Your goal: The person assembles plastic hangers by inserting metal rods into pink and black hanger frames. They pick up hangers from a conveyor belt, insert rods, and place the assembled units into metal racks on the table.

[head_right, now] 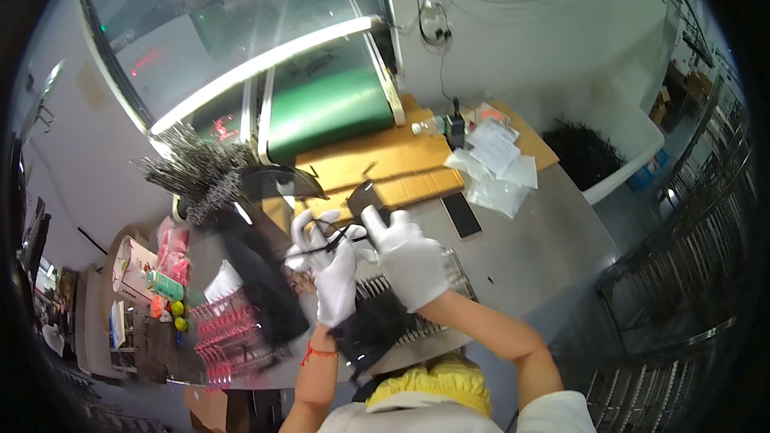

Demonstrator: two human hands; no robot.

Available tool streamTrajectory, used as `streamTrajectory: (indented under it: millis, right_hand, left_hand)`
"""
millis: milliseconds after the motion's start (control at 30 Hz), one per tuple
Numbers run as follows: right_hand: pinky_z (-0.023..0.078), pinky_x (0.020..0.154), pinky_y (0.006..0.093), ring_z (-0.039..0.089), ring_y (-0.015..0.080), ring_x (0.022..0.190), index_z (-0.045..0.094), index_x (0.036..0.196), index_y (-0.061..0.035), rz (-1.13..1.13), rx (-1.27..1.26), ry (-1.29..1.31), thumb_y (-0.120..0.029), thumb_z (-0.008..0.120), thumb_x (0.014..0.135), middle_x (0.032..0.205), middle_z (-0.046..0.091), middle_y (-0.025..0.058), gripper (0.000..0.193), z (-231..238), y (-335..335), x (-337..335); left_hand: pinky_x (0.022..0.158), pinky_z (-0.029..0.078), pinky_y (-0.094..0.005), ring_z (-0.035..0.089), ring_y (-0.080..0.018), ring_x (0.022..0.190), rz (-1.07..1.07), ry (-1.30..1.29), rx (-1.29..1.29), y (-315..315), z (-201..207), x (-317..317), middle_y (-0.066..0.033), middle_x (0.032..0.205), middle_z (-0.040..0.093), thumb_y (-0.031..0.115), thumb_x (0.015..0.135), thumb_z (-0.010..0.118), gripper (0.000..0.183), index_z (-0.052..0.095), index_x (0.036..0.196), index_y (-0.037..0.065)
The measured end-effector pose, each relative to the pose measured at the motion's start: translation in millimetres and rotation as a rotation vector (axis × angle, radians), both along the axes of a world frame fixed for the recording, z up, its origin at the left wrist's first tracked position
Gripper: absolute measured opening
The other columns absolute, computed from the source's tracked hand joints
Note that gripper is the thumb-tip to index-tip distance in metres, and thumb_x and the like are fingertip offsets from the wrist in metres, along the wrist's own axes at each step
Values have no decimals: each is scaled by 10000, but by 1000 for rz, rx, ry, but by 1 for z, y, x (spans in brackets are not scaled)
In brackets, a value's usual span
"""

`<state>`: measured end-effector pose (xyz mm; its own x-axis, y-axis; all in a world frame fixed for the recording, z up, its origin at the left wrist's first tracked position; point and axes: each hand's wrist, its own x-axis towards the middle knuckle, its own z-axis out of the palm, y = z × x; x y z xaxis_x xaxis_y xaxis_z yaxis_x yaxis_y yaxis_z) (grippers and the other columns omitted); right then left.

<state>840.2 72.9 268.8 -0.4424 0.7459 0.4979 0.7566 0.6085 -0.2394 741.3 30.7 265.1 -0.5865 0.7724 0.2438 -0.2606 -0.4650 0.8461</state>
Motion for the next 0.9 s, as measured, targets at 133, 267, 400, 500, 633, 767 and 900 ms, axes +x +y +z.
streamTrajectory:
  millis: [133,267,400,500,633,767,900]
  right_hand:
    - [525,536,375,611,242,696,630,1205,-225,7,437,-403,-176,619,826,902,541,106,382,-88,11,16]
    - [548,739,404,661,313,799,437,1444,-157,109,-550,252,-247,578,886,1059,618,184,583,-153,51,94]
    - [509,785,433,662,372,773,74,1568,-110,288,-1265,333,-356,371,993,786,661,187,693,-183,27,114]
    - [495,735,485,644,418,740,109,1534,8,221,-1160,68,-306,360,973,778,644,266,690,-197,24,112]
    - [490,713,506,632,434,706,139,1498,79,217,-1150,-30,-242,389,938,776,628,306,692,-190,26,105]
    - [507,664,505,633,427,668,211,1424,172,290,-964,-123,-200,410,917,754,613,326,659,-207,22,105]
    - [513,660,506,641,423,671,327,1349,187,236,-910,-86,-183,419,912,820,609,360,580,-220,15,103]
  left_hand:
    - [666,496,-292,534,-118,844,69,319,-479,39,-115,-51,-19,960,524,71,907,587,428,426,1303,99]
    - [658,512,-343,587,-270,981,-127,-641,251,-3,-71,-47,-49,1058,582,301,964,572,353,544,1257,106]
    - [719,627,-467,545,-444,1123,-548,-580,278,-31,-111,-77,-236,1352,496,381,972,553,478,438,1427,289]
    - [876,587,-482,437,-413,1240,-628,-511,321,-34,-130,-84,-210,1447,384,347,991,520,501,406,1474,279]
    - [881,597,-469,443,-439,1265,-581,-500,296,-41,-131,-88,-235,1433,389,288,977,542,590,302,1517,288]
    - [844,613,-473,486,-460,1227,-564,-564,275,-45,-125,-85,-260,1400,416,286,979,533,583,311,1516,238]
    - [806,625,-470,538,-455,1134,-477,-609,256,-53,-122,-77,-273,1362,438,298,972,539,572,339,1500,206]
